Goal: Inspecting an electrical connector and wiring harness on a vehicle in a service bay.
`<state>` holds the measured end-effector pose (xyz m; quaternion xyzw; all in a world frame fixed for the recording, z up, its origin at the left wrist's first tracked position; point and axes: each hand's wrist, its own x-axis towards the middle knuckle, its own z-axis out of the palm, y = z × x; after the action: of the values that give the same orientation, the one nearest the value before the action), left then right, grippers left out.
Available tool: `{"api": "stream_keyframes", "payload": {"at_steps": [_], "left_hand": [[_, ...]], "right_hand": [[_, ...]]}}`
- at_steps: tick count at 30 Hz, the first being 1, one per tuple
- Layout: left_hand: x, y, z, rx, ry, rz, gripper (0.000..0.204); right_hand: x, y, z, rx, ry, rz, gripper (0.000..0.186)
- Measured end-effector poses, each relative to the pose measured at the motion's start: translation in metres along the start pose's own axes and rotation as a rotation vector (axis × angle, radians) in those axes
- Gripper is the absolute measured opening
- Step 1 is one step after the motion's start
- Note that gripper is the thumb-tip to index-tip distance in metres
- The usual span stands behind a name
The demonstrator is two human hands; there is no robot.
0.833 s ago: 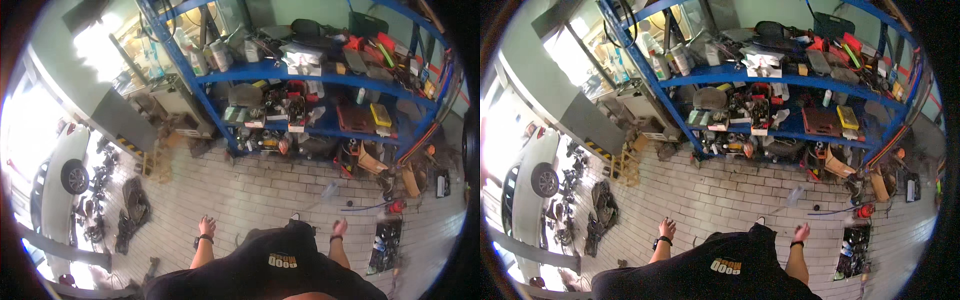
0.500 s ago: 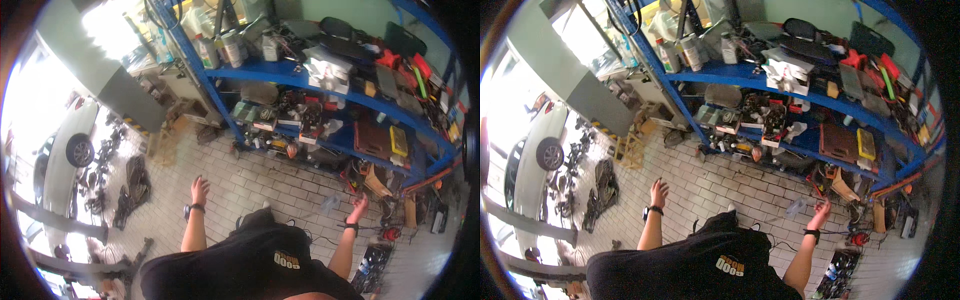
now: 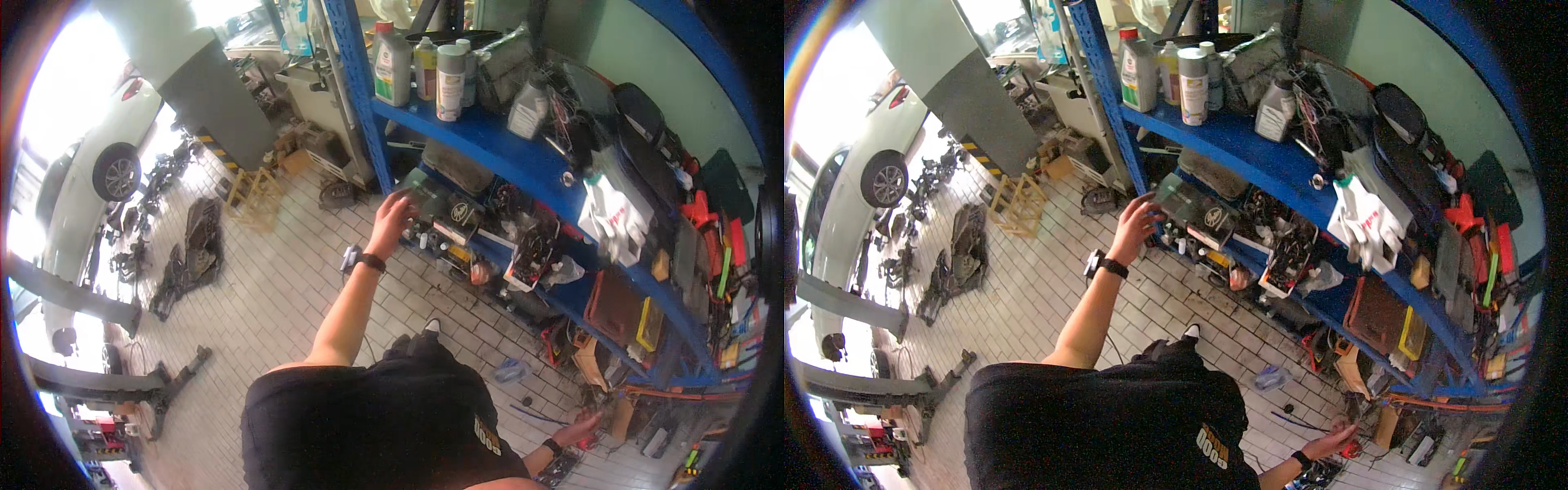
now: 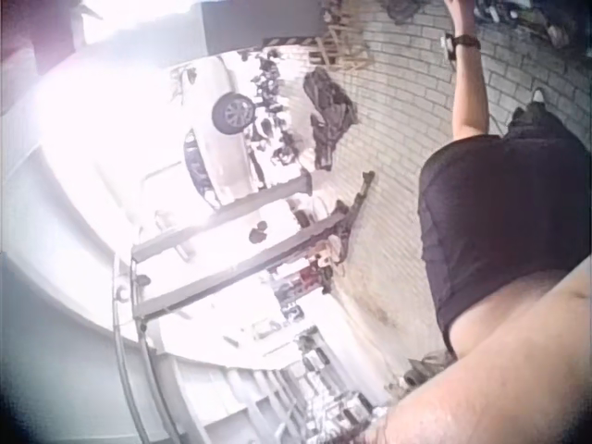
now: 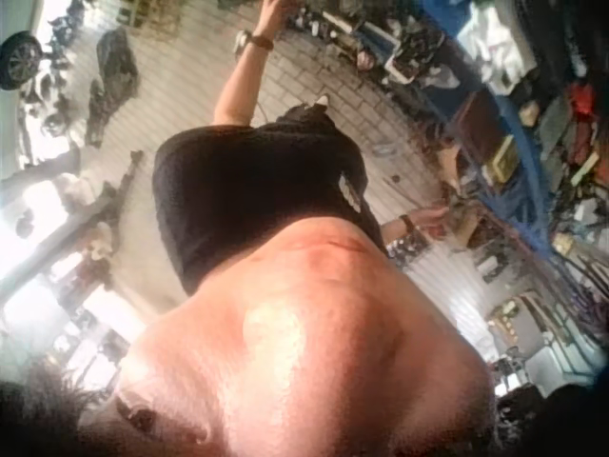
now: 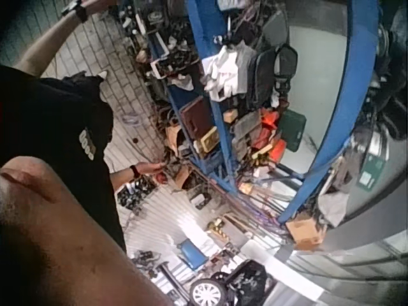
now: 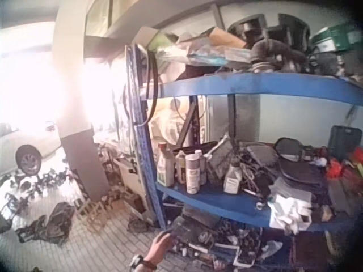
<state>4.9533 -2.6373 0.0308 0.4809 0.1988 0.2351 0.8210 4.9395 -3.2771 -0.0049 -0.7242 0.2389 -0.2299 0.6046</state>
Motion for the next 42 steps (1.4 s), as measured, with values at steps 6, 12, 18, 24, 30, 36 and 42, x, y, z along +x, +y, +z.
{"api": "stream_keyframes", "payload": {"at_steps": [6,12,18,24,30,36,42], "left_hand": [[0.045,0.020,0.029,0.019,-0.149,0.096,0.046],[0.051,0.004,0.007,-0.071,-0.144,0.020,0.048],[0.038,-0.003,0.013,-0.051,-0.079,0.034,0.048],[0.041,-0.020,0.066,-0.097,-0.227,-0.035,0.052],[0.038,-0.039,0.130,-0.027,-0.342,-0.127,0.054],[0.050,-0.030,0.161,-0.107,-0.366,-0.119,0.058],[0.071,-0.010,0.155,0.220,-0.267,0.128,0.054]], "right_hand": [[0.031,-0.048,0.078,0.150,-0.152,-0.163,0.043],[0.004,-0.127,0.134,0.026,-0.214,-0.255,0.041],[0.018,-0.115,0.140,0.037,-0.225,-0.277,0.042],[0.040,-0.121,0.162,0.072,-0.273,-0.296,0.036],[0.040,-0.109,0.170,0.076,-0.368,-0.256,0.035],[0.048,-0.070,0.143,0.017,-0.333,-0.218,0.036],[0.062,-0.053,0.116,-0.029,-0.283,-0.143,0.034]]}}
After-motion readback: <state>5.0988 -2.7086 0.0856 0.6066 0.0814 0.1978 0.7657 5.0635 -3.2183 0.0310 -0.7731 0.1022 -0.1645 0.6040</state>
